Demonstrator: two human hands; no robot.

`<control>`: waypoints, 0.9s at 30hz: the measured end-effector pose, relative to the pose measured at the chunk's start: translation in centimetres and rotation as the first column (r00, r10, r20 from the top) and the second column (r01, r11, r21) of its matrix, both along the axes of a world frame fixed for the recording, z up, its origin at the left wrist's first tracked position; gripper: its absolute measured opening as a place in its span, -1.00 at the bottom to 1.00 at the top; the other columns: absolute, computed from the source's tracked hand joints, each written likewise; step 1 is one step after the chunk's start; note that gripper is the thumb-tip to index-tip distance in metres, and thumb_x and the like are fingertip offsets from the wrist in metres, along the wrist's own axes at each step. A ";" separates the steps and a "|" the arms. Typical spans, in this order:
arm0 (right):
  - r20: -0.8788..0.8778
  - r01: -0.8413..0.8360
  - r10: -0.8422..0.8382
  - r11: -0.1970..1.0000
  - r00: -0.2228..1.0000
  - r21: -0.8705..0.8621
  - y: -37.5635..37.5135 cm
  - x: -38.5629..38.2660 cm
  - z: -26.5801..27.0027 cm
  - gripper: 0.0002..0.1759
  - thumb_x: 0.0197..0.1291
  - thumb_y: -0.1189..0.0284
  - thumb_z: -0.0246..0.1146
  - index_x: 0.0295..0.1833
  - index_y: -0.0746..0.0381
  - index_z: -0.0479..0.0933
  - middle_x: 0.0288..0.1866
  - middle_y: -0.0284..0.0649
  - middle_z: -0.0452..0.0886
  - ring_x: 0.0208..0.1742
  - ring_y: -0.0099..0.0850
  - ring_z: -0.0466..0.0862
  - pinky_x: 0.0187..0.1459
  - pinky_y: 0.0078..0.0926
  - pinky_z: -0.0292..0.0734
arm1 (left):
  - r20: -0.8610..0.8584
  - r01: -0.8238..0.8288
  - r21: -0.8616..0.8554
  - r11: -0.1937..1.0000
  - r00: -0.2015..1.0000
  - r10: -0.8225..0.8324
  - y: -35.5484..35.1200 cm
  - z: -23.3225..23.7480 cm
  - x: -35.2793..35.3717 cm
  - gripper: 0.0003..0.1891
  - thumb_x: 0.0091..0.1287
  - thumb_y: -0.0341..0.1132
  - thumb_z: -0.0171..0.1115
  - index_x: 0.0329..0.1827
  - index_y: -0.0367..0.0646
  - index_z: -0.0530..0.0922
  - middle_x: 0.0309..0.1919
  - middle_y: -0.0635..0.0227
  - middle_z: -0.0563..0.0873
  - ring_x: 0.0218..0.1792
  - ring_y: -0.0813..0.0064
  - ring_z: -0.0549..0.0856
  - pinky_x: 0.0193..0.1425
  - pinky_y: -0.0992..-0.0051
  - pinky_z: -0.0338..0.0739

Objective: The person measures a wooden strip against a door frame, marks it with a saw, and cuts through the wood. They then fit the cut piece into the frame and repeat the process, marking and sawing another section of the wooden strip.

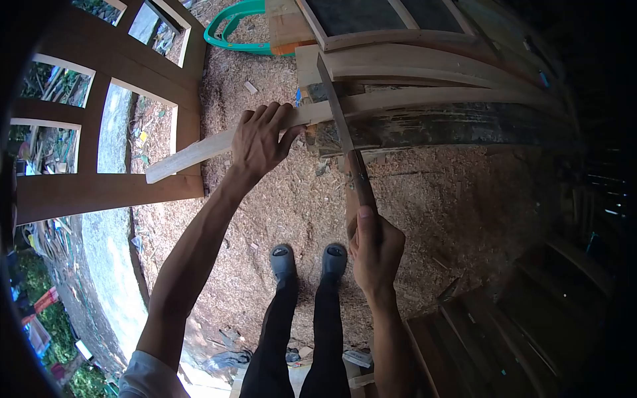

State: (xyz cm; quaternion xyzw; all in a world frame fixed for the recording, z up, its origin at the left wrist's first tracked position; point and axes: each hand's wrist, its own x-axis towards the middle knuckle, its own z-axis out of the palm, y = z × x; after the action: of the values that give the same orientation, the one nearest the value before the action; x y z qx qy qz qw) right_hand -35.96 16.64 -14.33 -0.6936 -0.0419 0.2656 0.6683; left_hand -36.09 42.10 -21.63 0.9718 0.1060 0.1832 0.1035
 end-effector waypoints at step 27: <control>0.326 -0.013 0.033 0.998 0.945 -0.064 4.0 3.6 -1.7 -0.42 0.43 0.08 0.10 -0.57 0.28 0.46 -0.74 -0.42 0.37 -0.69 -0.65 0.39 -0.62 -0.57 0.20 | -0.077 0.129 -0.157 0.979 0.987 -0.142 2.0 0.5 0.2 -0.64 0.42 0.01 0.11 -0.02 -0.11 0.51 -0.28 0.26 0.67 -0.27 0.23 0.69 -0.04 0.28 0.40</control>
State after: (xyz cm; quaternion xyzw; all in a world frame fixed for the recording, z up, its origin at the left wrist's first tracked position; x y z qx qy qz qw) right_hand -32.35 20.62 -15.99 -0.7476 -0.1519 0.1559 0.6275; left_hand -35.93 44.12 -21.17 0.9732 0.0577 0.1244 0.1844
